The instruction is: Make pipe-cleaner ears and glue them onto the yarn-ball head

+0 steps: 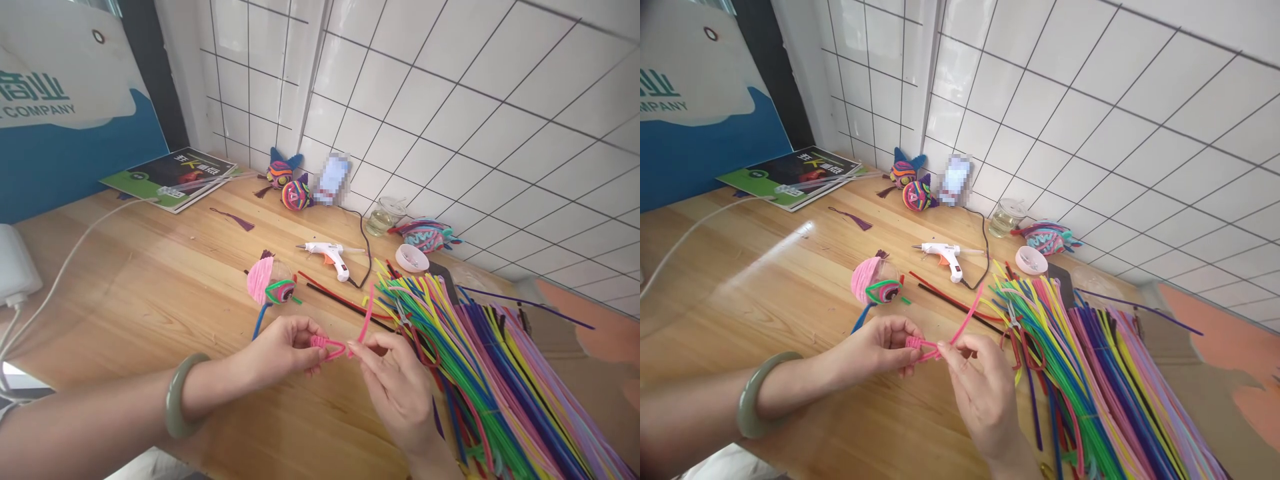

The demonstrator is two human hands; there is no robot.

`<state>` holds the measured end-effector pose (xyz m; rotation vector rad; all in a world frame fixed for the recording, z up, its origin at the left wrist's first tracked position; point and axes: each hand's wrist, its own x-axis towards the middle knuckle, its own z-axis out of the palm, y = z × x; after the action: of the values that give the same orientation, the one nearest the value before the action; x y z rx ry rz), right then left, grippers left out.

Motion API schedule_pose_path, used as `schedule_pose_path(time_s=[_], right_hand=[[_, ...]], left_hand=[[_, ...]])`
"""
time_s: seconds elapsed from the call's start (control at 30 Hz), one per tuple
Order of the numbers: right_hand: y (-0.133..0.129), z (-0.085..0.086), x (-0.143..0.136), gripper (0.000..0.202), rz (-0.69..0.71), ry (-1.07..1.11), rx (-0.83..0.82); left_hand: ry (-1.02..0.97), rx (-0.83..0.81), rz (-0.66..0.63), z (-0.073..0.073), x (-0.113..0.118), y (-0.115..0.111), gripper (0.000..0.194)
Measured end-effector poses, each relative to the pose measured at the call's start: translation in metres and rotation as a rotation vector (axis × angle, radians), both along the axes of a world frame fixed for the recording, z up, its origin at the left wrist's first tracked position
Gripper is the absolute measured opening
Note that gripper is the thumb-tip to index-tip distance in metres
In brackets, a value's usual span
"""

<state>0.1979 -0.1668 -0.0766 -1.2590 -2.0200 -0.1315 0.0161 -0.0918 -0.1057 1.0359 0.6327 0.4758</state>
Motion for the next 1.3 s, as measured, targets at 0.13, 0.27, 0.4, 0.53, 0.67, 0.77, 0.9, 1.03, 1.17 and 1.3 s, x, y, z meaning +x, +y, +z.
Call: schedule_pose_path(time_s=[0.13,0.27,0.4,0.53,0.67,0.77,0.9,1.03,1.17,1.3], right_hand=[[0.000,0.002,-0.003,0.038,0.010,-0.052,0.030],[0.001,0.003,-0.004,0.035,0.045,-0.109,-0.016],[0.000,-0.004,-0.002,0.034,0.066,-0.075,-0.111],[-0.001,-0.010,0.000,0.028,0.040,-0.078,-0.135],[0.000,-0.009,-0.001,0.026,0.053,-0.092,-0.131],[0.002,-0.007,-0.002,0.024,0.051,-0.076,-0.128],[0.002,-0.008,-0.002,0.024,0.046,-0.068,-0.132],[0.003,-0.007,-0.003,0.020,-0.014,-0.030,-0.099],[0.003,-0.003,-0.006,0.017,-0.072,0.016,-0.067],[0.002,-0.002,-0.010,0.016,-0.043,0.032,-0.074]], left_hand=[[0.051,0.018,-0.042,-0.001,0.000,0.000,0.031],[0.093,0.018,-0.118,0.001,-0.001,0.000,0.030],[0.082,-0.012,-0.185,0.002,-0.002,0.000,0.029],[0.053,-0.049,-0.201,0.003,-0.004,0.000,0.028],[0.002,-0.060,-0.206,0.003,-0.004,0.000,0.027],[-0.031,-0.054,-0.196,0.002,-0.004,0.000,0.026],[-0.052,-0.058,-0.196,0.001,-0.004,0.000,0.025],[-0.060,-0.084,-0.179,0.002,-0.004,0.000,0.025],[-0.097,-0.125,-0.135,0.004,-0.003,0.000,0.027],[-0.155,-0.108,-0.086,0.005,-0.002,-0.002,0.027]])
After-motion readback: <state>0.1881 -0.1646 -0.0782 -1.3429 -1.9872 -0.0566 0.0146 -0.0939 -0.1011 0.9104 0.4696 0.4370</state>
